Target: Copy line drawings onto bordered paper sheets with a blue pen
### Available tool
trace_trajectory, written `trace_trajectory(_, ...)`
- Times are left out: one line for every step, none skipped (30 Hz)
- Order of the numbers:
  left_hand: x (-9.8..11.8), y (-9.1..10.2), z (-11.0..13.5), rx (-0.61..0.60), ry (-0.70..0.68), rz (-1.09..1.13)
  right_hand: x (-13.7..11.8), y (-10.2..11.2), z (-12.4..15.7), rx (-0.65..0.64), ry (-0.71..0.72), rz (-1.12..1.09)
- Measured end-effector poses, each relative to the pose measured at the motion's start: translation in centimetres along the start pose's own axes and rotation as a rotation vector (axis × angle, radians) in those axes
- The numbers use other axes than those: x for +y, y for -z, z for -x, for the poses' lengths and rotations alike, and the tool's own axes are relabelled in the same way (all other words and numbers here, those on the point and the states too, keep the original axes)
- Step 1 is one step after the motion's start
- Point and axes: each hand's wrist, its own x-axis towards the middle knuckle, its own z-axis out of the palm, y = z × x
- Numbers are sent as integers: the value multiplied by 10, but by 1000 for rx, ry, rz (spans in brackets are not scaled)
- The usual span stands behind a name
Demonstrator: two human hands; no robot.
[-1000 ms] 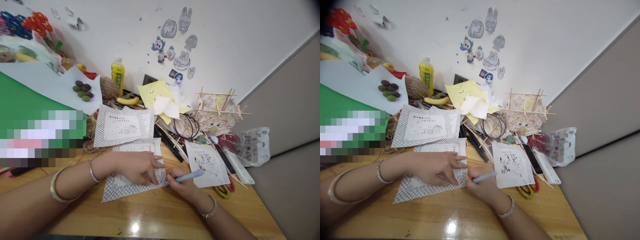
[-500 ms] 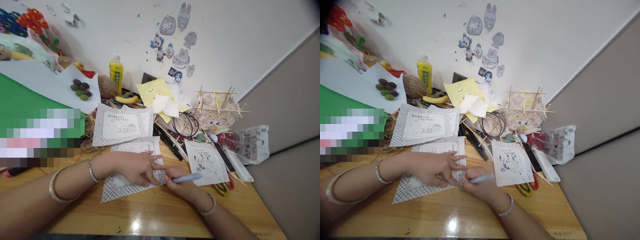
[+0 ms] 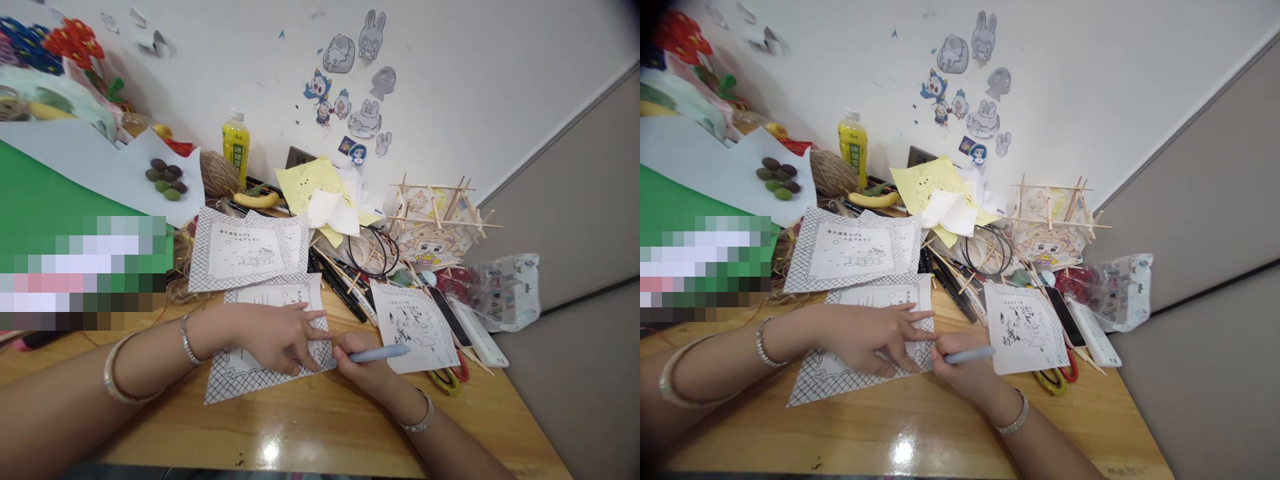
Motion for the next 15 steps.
trace_trajectory(0,0,0,-3,4,4,0,0,0,-10,5,0)
trace_trajectory(0,0,0,-7,7,9,1,0,0,-11,3,11)
trace_trajectory(-1,0,0,-10,8,13,1,-1,0,3,-5,28)
trace_trajectory(-1,-1,0,-10,7,18,1,-1,0,26,-17,45)
trace_trajectory(-2,-1,0,-8,5,22,1,0,-1,54,-31,59)
trace_trajectory(-2,-1,0,-6,4,26,1,0,-1,77,-42,66)
trace_trajectory(-3,-1,0,-4,5,32,1,0,-1,85,-47,65)
trace_trajectory(-3,-1,0,-3,8,37,1,0,-1,80,-41,58)
trace_trajectory(-3,-2,0,-3,12,40,0,0,-1,68,-31,50)
trace_trajectory(-3,-2,0,-4,14,43,0,0,-1,53,-23,43)
trace_trajectory(-3,-2,0,-4,15,44,0,-1,-2,46,-20,39)
trace_trajectory(-2,-1,0,-4,13,43,0,-1,-2,56,-26,37)
trace_trajectory(-2,-1,0,-4,8,41,0,-1,-2,80,-41,38)
trace_trajectory(-2,-1,0,-2,4,37,0,-1,-2,108,-60,39)
trace_trajectory(-2,-1,0,1,-2,34,0,-1,-3,132,-76,39)
